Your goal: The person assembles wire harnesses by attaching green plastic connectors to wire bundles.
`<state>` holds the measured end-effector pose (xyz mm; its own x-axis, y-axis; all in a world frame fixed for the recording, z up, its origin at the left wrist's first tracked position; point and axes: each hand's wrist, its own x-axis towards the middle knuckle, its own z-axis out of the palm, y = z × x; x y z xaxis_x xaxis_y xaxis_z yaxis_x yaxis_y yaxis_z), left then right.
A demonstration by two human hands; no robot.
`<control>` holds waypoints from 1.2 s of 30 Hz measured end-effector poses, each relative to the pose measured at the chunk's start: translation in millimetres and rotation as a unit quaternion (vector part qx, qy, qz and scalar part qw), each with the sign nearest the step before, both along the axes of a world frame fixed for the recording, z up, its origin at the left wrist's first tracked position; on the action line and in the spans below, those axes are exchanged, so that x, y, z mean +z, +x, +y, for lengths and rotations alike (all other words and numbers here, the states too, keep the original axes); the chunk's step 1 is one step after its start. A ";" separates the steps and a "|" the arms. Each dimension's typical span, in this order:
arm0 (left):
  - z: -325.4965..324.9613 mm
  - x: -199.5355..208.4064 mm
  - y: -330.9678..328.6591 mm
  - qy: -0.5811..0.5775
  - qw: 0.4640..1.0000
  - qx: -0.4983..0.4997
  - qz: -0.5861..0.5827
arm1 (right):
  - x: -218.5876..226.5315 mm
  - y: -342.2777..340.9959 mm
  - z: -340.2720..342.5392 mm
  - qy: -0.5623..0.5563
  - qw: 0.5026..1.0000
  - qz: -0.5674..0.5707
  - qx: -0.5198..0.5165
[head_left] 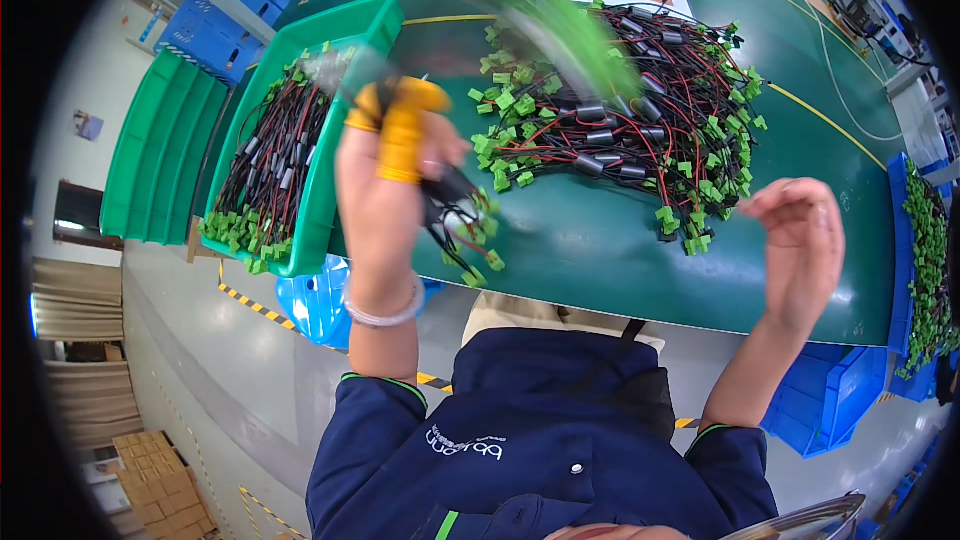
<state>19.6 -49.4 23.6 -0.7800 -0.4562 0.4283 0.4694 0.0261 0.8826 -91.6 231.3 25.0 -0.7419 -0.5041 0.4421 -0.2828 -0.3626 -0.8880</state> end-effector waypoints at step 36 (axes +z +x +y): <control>45.7 -2.5 -16.6 0.156 0.945 -0.285 -0.047 | -89.2 54.1 -74.7 -0.061 0.875 -0.338 0.342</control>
